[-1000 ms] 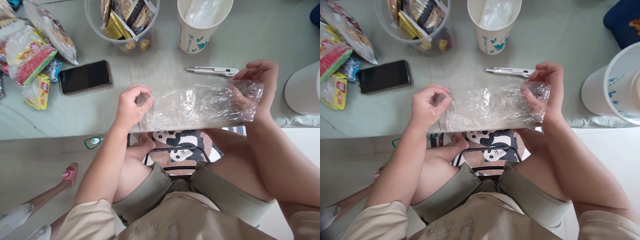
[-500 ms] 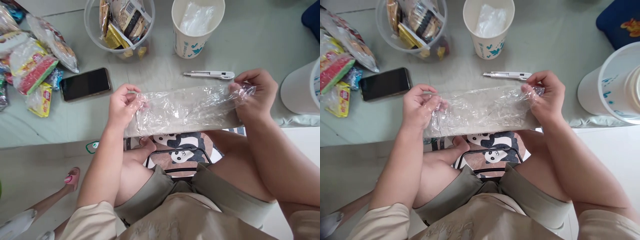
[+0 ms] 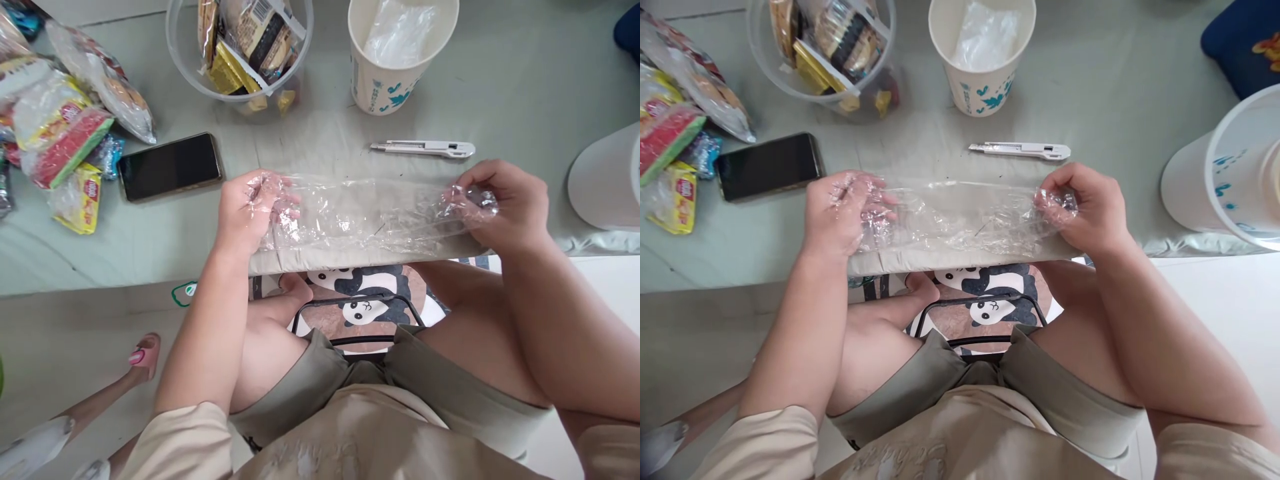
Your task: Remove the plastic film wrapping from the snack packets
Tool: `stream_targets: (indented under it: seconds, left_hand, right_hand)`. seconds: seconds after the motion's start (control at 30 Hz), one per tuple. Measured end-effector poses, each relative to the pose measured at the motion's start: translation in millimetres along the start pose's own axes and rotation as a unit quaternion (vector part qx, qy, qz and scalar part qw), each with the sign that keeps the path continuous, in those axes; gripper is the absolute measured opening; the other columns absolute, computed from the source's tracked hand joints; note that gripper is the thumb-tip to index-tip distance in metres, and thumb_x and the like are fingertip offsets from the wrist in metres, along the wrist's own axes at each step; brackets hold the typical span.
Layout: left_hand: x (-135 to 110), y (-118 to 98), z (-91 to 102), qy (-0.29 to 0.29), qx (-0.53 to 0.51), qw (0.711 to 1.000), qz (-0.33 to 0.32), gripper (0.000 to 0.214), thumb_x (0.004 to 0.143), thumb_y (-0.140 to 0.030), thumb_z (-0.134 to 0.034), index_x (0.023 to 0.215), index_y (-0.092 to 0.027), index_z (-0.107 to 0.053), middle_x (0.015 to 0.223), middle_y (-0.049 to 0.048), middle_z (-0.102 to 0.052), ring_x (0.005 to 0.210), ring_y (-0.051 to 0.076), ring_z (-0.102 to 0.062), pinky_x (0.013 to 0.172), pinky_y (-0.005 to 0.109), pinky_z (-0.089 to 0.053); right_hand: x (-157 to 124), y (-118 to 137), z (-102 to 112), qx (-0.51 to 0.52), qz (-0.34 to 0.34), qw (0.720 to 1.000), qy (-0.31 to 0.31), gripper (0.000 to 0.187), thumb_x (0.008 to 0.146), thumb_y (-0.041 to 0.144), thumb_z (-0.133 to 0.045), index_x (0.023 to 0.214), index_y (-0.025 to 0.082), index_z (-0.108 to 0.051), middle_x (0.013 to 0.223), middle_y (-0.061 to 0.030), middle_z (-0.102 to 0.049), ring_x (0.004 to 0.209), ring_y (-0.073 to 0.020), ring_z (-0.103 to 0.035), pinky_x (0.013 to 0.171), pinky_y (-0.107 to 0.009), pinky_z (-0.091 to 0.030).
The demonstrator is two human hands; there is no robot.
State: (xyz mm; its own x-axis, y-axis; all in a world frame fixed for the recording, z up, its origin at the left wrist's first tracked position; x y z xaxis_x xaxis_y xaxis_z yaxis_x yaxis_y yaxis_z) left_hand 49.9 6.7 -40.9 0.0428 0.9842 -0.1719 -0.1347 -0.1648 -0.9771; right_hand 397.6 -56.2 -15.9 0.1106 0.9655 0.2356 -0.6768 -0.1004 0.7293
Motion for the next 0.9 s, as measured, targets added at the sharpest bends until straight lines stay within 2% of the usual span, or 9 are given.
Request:
stream_targets:
  seconds: [0.13, 0.2, 0.27, 0.4, 0.5, 0.6, 0.7, 0.8, 0.9]
  left_hand:
    - [-1, -12, -7.9, -0.011, -0.058, 0.997, 0.055, 0.047, 0.07, -0.067, -0.085, 0.075, -0.023, -0.068, 0.059, 0.001, -0.069, 0.04, 0.014, -0.06, 0.033, 0.026, -0.03]
    - [-2, -19, -10.5, -0.019, -0.07, 0.994, 0.076, 0.037, 0.075, -0.058, -0.084, 0.077, -0.024, -0.069, 0.06, 0.0014, -0.07, 0.043, 0.015, -0.061, 0.035, 0.026, -0.033]
    - [-2, -23, -11.6, -0.031, -0.068, 0.995, 0.07, 0.028, 0.075, -0.048, -0.084, 0.077, -0.024, -0.071, 0.061, 0.0016, -0.07, 0.045, 0.015, -0.062, 0.038, 0.028, -0.038]
    - [-1, -22, -11.2, -0.039, -0.047, 0.997, 0.047, 0.012, 0.068, -0.03, -0.082, 0.071, -0.026, -0.071, 0.066, -0.0003, -0.073, 0.052, 0.014, -0.062, 0.043, 0.028, -0.041]
    - [0, -19, -10.2, -0.041, -0.044, 0.998, 0.029, 0.011, 0.069, -0.027, -0.08, 0.07, -0.027, -0.069, 0.072, -0.002, -0.074, 0.055, 0.014, -0.062, 0.041, 0.026, -0.037]
    - [1, -19, -9.6, -0.037, -0.053, 0.998, 0.026, 0.017, 0.07, -0.029, -0.082, 0.07, -0.027, -0.065, 0.078, -0.0032, -0.076, 0.061, 0.013, -0.063, 0.04, 0.024, -0.036]
    - [1, -22, -9.3, -0.025, -0.073, 0.996, 0.04, 0.018, 0.064, -0.03, -0.083, 0.071, -0.026, -0.066, 0.079, -0.0019, -0.077, 0.064, 0.015, -0.065, 0.039, 0.024, -0.039]
    - [1, -24, -9.5, -0.012, -0.085, 0.995, 0.05, 0.023, 0.061, -0.031, -0.085, 0.078, -0.026, -0.07, 0.077, 0.0001, -0.077, 0.065, 0.018, -0.067, 0.042, 0.026, -0.044]
    - [1, -22, -10.7, -0.026, -0.062, 0.996, 0.049, 0.021, 0.068, -0.023, -0.085, 0.082, -0.025, -0.07, 0.075, 0.0004, -0.077, 0.063, 0.017, -0.068, 0.047, 0.027, -0.047]
  right_hand:
    - [-3, -1, -2, 0.116, 0.017, 0.993, -0.023, 0.033, 0.071, 0.036, -0.081, 0.096, 0.026, -0.064, 0.082, 0.0009, -0.066, 0.068, -0.0142, -0.062, 0.06, -0.029, -0.047]
    - [-3, -2, -3, 0.08, 0.019, 0.997, 0.005, 0.039, 0.072, 0.033, -0.081, 0.106, 0.026, -0.063, 0.089, 0.0005, -0.066, 0.073, -0.0145, -0.062, 0.066, -0.031, -0.05]
    - [-2, -5, -3, 0.01, 0.017, 1.0, 0.024, 0.031, 0.077, 0.027, -0.075, 0.105, 0.026, -0.064, 0.089, -0.0002, -0.065, 0.069, -0.0127, -0.056, 0.065, -0.03, -0.046]
    - [-3, -10, -2, 0.025, 0.03, 0.999, -0.032, 0.051, 0.07, 0.024, -0.077, 0.117, 0.027, -0.056, 0.102, -0.0025, -0.06, 0.068, -0.011, -0.049, 0.06, -0.029, -0.04]
    - [-6, -8, -1, 0.075, 0.025, 0.993, -0.086, 0.049, 0.069, 0.02, -0.073, 0.113, 0.028, -0.051, 0.089, 0.0006, -0.054, 0.067, -0.0115, -0.048, 0.058, -0.028, -0.039]
    - [-11, 0, -3, 0.136, -0.018, 0.99, -0.04, 0.037, 0.077, 0.021, -0.061, 0.112, 0.027, -0.052, 0.078, 0.0014, -0.059, 0.07, -0.0155, -0.06, 0.061, -0.031, -0.046]
    - [-14, 13, -8, 0.191, -0.022, 0.981, 0.005, 0.054, 0.078, 0.026, -0.063, 0.129, 0.03, -0.046, 0.089, -0.0008, -0.07, 0.084, -0.0183, -0.07, 0.072, -0.036, -0.056]
    - [-14, 25, -13, 0.206, -0.036, 0.978, -0.022, 0.06, 0.08, 0.02, -0.067, 0.134, 0.032, -0.043, 0.076, 0.0059, -0.066, 0.07, -0.0149, -0.069, 0.07, -0.033, -0.059]
    - [-13, 33, -13, 0.216, -0.083, 0.972, -0.029, 0.045, 0.081, 0.013, -0.066, 0.122, 0.027, -0.053, 0.06, 0.0096, -0.057, 0.053, -0.0122, -0.061, 0.054, -0.027, -0.055]
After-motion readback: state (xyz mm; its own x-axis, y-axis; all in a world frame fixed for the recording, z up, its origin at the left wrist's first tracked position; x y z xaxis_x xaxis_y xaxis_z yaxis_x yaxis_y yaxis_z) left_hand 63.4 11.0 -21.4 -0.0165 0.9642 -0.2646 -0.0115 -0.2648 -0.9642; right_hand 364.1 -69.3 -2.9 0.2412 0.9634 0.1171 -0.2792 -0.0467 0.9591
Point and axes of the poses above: each hand's wrist, its own x-axis towards the middle knuckle, its own z-axis out of the back of the hand, y = z × x, the point moved 1 cm from there along x, towards the middle knuckle
